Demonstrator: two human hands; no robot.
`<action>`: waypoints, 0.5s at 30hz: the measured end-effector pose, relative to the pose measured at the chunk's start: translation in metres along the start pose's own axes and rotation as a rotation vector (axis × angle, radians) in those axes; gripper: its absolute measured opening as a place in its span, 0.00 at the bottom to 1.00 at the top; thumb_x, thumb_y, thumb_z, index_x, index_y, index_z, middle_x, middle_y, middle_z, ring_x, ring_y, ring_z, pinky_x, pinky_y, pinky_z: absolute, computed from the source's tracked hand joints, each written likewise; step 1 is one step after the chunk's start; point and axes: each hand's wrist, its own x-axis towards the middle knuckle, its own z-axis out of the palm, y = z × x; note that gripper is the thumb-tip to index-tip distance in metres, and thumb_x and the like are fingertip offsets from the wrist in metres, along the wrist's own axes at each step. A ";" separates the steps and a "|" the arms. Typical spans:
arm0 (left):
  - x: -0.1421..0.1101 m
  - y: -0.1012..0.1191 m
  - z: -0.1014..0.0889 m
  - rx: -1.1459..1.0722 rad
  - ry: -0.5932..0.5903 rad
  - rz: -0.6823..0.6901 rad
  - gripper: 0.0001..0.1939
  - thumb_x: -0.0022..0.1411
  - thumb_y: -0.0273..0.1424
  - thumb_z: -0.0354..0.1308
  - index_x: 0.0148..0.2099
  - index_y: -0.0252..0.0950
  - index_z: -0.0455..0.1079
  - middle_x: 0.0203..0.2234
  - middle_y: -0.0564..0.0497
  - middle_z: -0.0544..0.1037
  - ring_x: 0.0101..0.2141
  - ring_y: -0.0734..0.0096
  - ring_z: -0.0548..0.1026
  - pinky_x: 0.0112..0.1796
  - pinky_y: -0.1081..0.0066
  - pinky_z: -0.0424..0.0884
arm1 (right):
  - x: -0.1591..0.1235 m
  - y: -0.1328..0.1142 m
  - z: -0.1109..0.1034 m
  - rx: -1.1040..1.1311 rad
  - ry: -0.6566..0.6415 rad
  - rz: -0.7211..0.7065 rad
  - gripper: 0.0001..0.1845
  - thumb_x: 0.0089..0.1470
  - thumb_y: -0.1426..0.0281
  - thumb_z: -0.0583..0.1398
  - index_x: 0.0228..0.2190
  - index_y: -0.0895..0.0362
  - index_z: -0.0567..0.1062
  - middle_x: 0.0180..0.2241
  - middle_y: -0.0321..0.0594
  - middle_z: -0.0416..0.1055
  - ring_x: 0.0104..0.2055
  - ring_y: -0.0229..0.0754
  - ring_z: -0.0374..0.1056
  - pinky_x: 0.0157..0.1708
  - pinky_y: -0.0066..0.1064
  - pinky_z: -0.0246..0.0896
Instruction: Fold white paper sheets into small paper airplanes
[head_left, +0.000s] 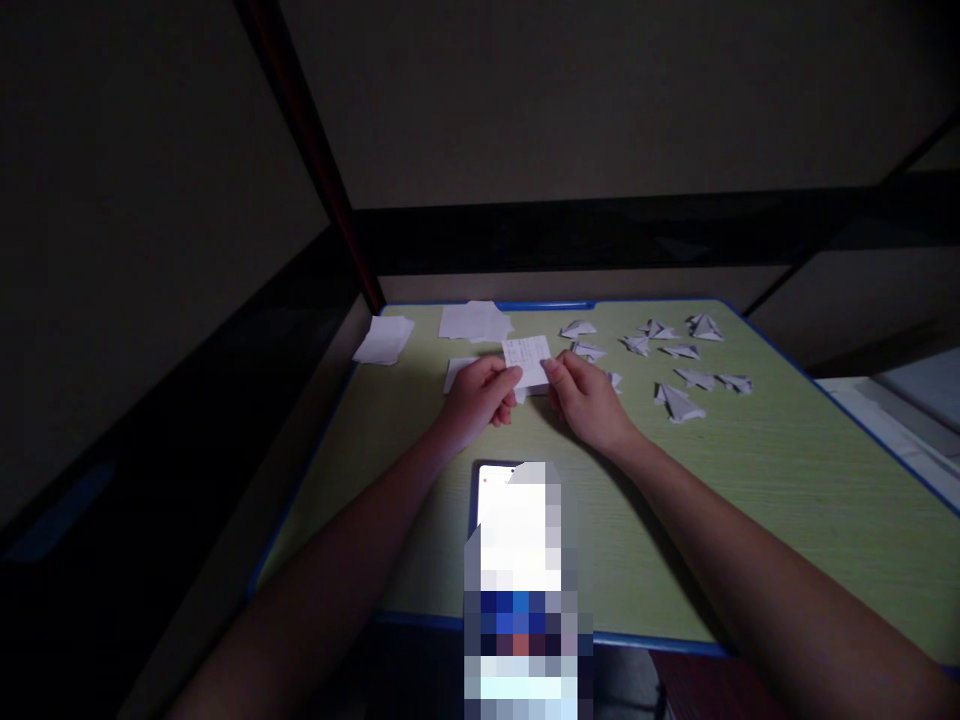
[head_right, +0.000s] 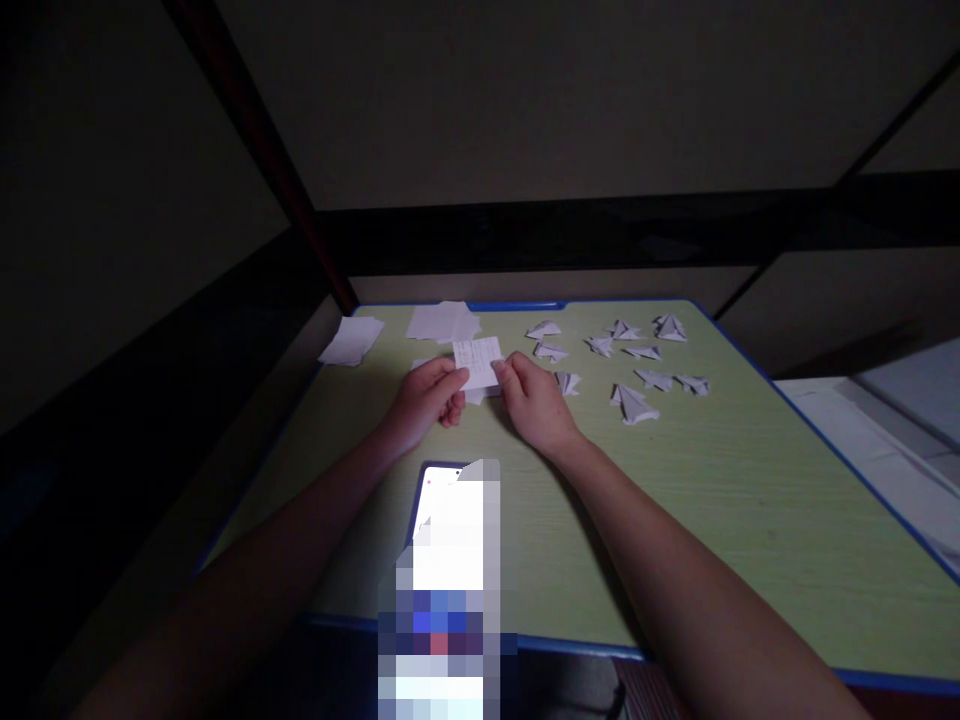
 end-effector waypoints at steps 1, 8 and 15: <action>0.000 0.000 0.000 -0.002 0.006 -0.005 0.09 0.62 0.34 0.56 0.31 0.35 0.64 0.17 0.61 0.69 0.13 0.84 0.65 0.15 0.80 0.58 | 0.000 0.000 0.000 0.018 -0.007 0.008 0.24 0.62 0.50 0.51 0.22 0.53 0.62 0.17 0.33 0.64 0.22 0.39 0.59 0.25 0.32 0.51; -0.001 0.005 0.001 0.035 0.007 -0.045 0.09 0.63 0.29 0.53 0.29 0.36 0.62 0.14 0.61 0.67 0.12 0.84 0.63 0.14 0.80 0.56 | -0.001 -0.008 0.001 0.275 -0.018 0.098 0.12 0.58 0.64 0.55 0.24 0.53 0.63 0.17 0.29 0.63 0.17 0.35 0.56 0.18 0.29 0.50; -0.001 0.005 0.003 0.060 -0.011 -0.075 0.09 0.65 0.30 0.53 0.30 0.36 0.64 0.16 0.57 0.71 0.12 0.82 0.67 0.14 0.78 0.56 | -0.001 -0.014 -0.001 0.472 -0.050 0.160 0.15 0.53 0.65 0.59 0.20 0.53 0.61 0.12 0.28 0.61 0.13 0.33 0.54 0.13 0.27 0.47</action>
